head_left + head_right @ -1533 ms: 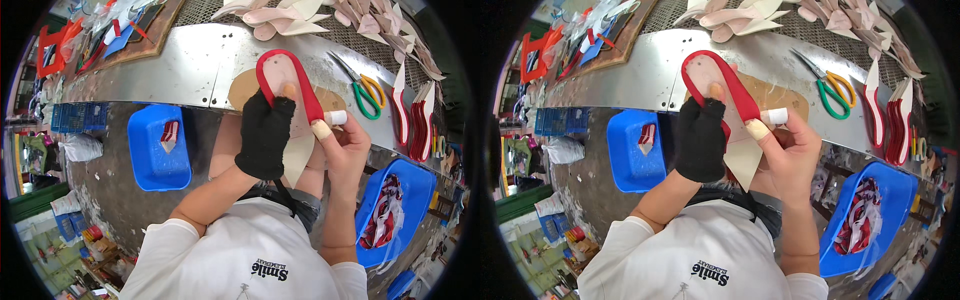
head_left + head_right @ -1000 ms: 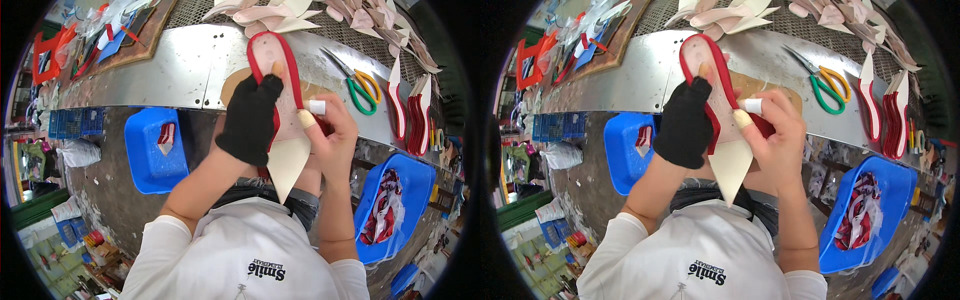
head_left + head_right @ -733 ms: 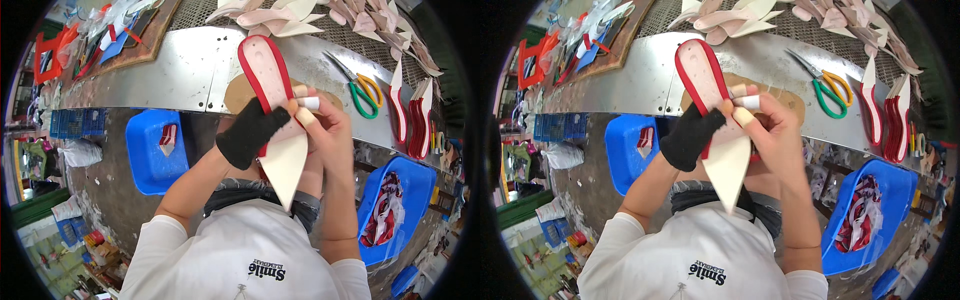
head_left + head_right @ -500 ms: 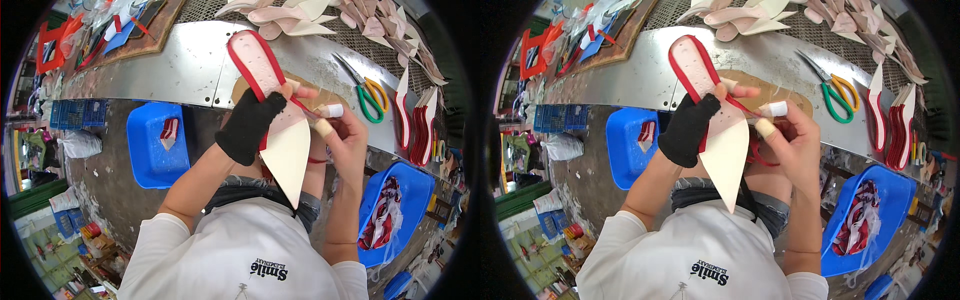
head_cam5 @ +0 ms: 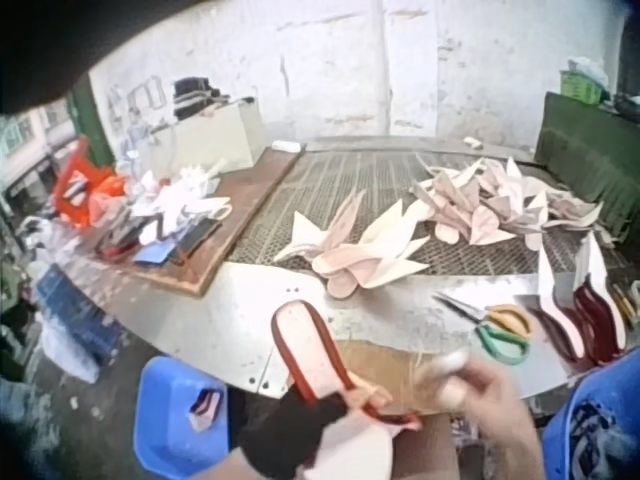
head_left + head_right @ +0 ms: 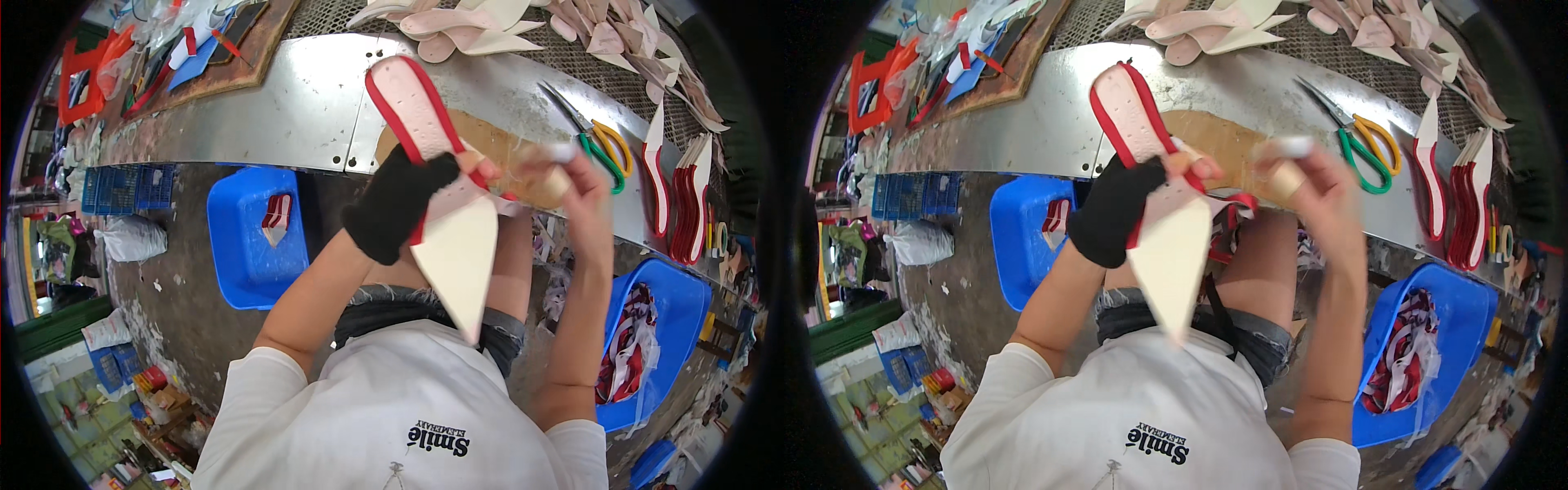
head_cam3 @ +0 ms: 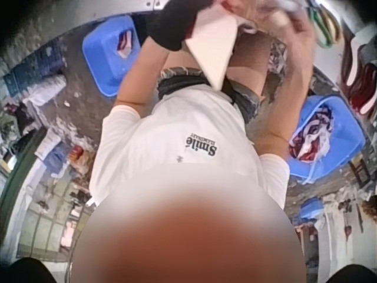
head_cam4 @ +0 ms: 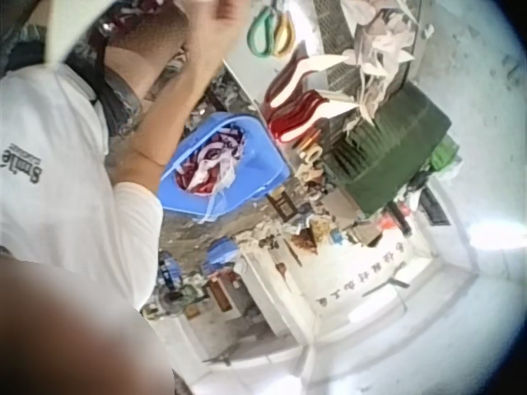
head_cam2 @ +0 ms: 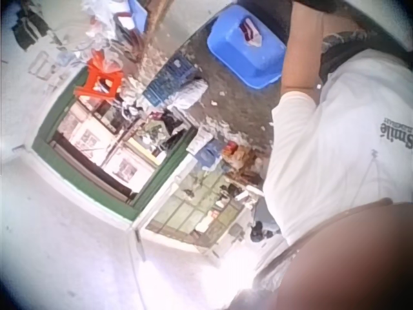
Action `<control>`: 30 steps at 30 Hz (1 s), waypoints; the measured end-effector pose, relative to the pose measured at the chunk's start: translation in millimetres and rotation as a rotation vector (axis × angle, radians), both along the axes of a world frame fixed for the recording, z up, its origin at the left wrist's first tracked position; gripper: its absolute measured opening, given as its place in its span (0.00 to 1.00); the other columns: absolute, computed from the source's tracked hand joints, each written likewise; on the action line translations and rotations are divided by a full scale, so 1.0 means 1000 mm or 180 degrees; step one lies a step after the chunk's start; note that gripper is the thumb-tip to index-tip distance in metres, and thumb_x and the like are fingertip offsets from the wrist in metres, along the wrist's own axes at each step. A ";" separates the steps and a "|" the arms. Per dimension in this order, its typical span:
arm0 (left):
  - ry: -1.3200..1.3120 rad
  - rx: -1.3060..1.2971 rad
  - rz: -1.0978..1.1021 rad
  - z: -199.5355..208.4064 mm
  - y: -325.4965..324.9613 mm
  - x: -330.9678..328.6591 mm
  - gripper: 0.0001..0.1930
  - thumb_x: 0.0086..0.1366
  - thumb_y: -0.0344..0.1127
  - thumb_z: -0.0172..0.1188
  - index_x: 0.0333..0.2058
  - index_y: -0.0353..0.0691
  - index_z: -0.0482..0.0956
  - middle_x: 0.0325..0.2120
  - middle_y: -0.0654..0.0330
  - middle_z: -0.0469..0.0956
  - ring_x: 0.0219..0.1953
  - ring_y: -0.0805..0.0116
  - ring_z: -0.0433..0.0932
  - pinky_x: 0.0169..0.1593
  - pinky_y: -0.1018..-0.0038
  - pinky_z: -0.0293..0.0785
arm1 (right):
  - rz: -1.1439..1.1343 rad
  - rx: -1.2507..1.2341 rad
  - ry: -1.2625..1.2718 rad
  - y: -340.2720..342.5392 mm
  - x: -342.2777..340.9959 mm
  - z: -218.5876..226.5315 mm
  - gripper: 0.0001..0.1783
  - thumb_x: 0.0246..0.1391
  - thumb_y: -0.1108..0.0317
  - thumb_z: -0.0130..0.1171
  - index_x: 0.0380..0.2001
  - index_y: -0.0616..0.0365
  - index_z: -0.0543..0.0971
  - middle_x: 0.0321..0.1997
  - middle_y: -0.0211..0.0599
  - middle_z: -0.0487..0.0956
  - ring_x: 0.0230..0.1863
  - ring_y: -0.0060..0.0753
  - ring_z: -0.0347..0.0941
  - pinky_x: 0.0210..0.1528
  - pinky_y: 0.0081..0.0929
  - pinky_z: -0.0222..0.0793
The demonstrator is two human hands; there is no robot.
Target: Applying adhesive and trimming materials to assemble shoe components on a manufacturing line.
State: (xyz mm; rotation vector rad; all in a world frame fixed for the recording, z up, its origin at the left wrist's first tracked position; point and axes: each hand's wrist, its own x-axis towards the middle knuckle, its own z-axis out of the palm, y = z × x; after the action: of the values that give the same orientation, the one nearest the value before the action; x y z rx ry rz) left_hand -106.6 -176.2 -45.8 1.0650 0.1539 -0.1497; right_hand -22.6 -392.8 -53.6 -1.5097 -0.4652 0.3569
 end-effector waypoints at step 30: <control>-0.0489 -0.2441 0.1279 -0.021 -0.016 0.002 0.11 0.67 0.44 0.48 0.38 0.43 0.70 0.52 0.50 0.71 0.53 0.59 0.70 0.53 0.68 0.68 | -0.0044 -0.0288 0.0919 0.036 -0.104 -0.019 0.25 0.42 0.61 0.70 0.38 0.57 0.68 0.32 0.24 0.70 0.32 0.14 0.66 0.34 0.14 0.61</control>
State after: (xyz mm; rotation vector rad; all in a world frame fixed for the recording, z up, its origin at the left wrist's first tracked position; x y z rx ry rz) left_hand -104.8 -192.3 -66.6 0.2653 0.1503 0.2264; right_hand -126.7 -357.0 -72.4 -1.5181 -0.2122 0.5819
